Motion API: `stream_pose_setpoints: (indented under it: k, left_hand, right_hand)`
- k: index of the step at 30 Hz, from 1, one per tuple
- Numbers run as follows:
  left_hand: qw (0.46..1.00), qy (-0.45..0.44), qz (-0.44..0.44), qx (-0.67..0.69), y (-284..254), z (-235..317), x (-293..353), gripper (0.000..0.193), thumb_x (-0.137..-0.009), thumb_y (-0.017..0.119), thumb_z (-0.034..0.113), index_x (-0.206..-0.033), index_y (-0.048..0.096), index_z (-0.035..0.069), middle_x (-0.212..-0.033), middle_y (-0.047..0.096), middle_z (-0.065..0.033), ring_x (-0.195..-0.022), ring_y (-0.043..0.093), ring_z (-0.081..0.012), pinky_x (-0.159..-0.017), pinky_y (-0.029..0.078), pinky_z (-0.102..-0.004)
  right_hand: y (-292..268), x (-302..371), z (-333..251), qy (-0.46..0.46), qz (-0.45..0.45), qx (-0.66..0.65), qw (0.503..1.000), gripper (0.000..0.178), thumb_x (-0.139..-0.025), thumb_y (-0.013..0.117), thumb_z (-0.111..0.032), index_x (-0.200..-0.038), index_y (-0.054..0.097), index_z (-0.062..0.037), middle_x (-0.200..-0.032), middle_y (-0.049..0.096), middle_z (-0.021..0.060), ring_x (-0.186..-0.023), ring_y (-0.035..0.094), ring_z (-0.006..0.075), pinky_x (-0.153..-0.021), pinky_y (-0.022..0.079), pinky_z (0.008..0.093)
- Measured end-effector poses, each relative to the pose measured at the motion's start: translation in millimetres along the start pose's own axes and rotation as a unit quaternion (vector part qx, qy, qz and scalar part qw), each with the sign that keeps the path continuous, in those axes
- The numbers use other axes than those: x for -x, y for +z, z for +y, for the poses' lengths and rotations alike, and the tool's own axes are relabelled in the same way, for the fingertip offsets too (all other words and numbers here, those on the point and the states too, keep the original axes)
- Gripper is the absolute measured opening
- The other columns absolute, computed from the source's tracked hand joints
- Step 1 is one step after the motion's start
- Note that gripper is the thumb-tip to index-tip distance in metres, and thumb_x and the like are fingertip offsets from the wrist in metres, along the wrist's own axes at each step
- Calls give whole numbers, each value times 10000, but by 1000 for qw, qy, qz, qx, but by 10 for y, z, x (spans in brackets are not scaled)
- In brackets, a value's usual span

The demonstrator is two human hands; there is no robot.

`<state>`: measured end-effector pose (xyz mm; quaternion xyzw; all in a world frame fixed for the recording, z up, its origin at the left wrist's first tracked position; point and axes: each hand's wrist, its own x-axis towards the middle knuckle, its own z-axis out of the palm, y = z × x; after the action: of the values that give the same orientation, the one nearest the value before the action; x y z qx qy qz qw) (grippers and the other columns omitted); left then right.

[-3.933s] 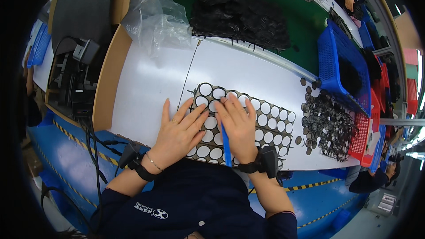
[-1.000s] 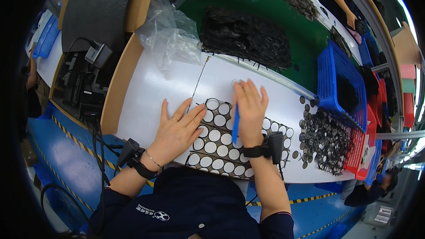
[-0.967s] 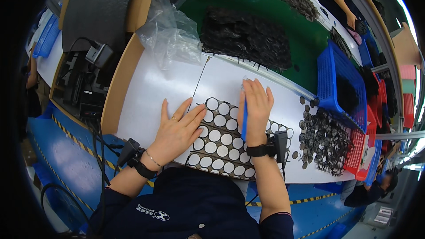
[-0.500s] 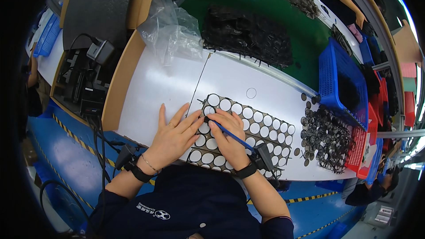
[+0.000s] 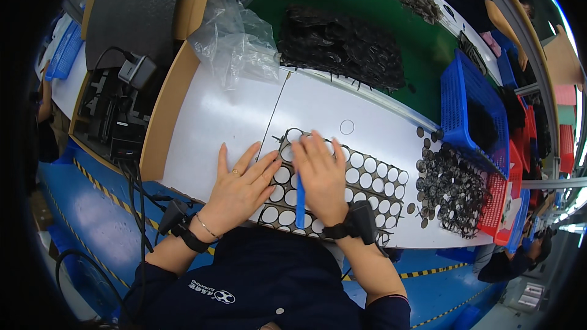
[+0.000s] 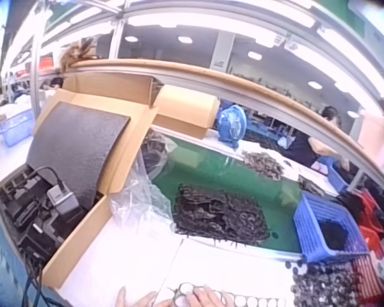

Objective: The recorder is assembling small circular plastic components into a tray and using a tool for precise positioning or marking.

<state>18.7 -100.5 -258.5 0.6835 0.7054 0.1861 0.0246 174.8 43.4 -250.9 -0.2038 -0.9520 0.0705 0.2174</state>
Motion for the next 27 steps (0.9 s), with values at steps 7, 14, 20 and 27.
stream_pose_setpoints:
  k: [7, 14, 20, 27]
  left_hand:
    - [999, -3, 17, 31, 29, -37, 53, 483, -925, 690, 265, -1379, 609, 123, -1472, 542, -9, -1452, 396, -256, -1145, 185, -725]
    - [998, 44, 27, 47, -27, -29, 288, 422, -906, 716, 240, -1306, 658, 116, -1433, 575, -18, -1438, 427, -254, -1160, 208, -708]
    - [998, 45, 20, 38, -22, -28, 302, 394, -906, 719, 244, -1272, 679, 101, -1431, 576, -18, -1443, 422, -254, -1171, 189, -707]
    - [998, 45, 20, 44, -31, -23, 297, 388, -910, 715, 241, -1266, 680, 91, -1434, 573, -25, -1451, 411, -260, -1173, 181, -709]
  right_hand:
    - [-254, 126, 62, 202, 80, -192, 957, 258, -973, 637, -99, -1218, 688, -35, -1224, 697, 161, -1240, 612, 330, -1122, 369, 482]
    - [-114, 352, -417, 214, -17, -292, 932, 208, -979, 661, -181, -1151, 723, -81, -1152, 733, 92, -1219, 628, 270, -1139, 342, 489]
    - [-97, 361, -424, 215, -34, -294, 931, 205, -972, 672, -182, -1148, 727, -95, -1129, 740, 69, -1220, 627, 246, -1156, 308, 477]
    - [-88, 361, -435, 204, -39, -270, 940, 226, -961, 680, -175, -1168, 720, -96, -1138, 736, 66, -1217, 629, 245, -1152, 305, 479]
